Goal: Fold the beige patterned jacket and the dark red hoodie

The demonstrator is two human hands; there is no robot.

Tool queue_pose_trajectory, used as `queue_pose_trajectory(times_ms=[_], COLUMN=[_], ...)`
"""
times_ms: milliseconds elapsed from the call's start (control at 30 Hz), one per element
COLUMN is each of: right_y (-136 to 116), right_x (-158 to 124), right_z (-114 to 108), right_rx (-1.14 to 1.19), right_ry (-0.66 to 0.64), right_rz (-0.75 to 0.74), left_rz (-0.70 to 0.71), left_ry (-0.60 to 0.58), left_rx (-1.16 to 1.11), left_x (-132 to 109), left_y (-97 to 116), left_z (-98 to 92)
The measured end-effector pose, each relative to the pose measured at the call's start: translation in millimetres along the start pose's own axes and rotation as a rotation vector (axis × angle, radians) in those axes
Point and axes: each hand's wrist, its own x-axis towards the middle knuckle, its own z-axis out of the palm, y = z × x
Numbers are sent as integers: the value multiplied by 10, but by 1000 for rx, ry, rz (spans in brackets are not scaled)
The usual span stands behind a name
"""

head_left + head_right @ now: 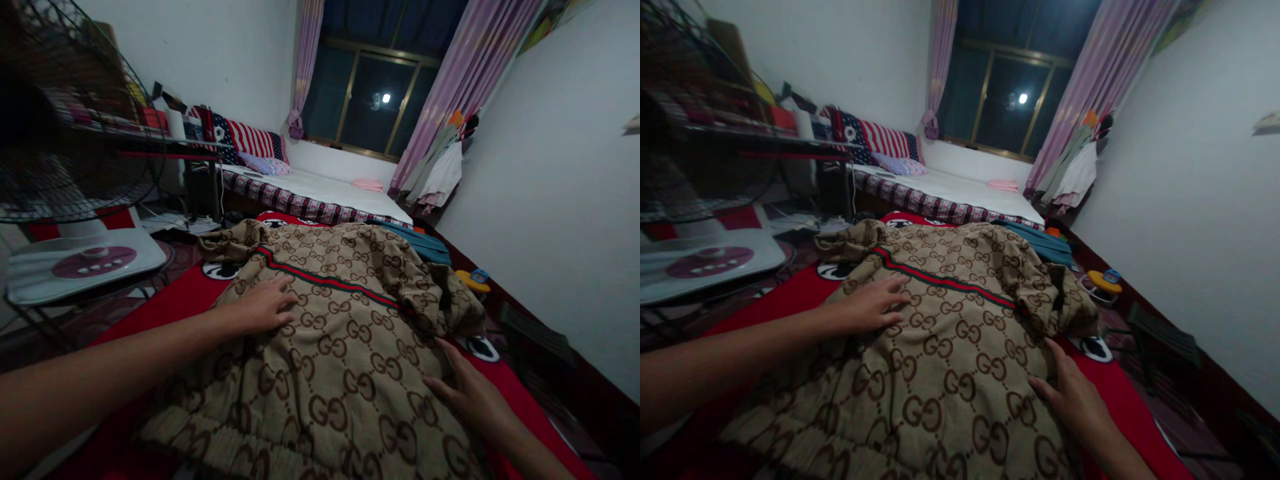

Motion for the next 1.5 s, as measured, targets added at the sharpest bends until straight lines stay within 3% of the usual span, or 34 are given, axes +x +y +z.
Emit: queue_pose_trajectory(times_ms=[100,233,333,433,667,800,900,1000,1067,1133,1267,1367,1433,1500], right_y=[36,-33,-140,-243,-424,-485,-533,-741,-993,-1273,-1555,-1299,-963,-638], right_x=[40,99,109,87,-110,-275,-258,-4,294,655,1356,1713,1859,1966], right_z=[39,83,54,-70,-578,-717,-778,-864,-887,-830,-447,-64,156,298], right_rx=[83,169,235,324,434,393,83,-339,-436,-390,-401,-491,-517,-511], right_ry=[-23,-32,-37,-40,-26,-169,-315,-315,-165,62,350,384,312,146], right_rz=[12,23,8,11,46,-18,-123,-165,-211,-320,-606,-656,-518,-335], left_rz=[-335,-543,-512,-384,-209,-292,-326,-223,-89,11,12,-65,-121,-125], left_ry=[211,155,73,37,1,-184,-252,-145,-14,61,183,209,166,132], left_rx=[119,98,47,-33,-45,66,195,182,72,-40,-64,-91,-144,-180], left_x=[-212,-286,-247,-197,-196,-183,-6,362,665,963,1403,1544,1567,1564], left_y=[-207,-361,-421,-501,-544,-398,-236,-16,170,356,544,483,418,379], left_z=[-15,57,90,25,-599,-895,-941,-823,-664,-461,-13,284,422,499])
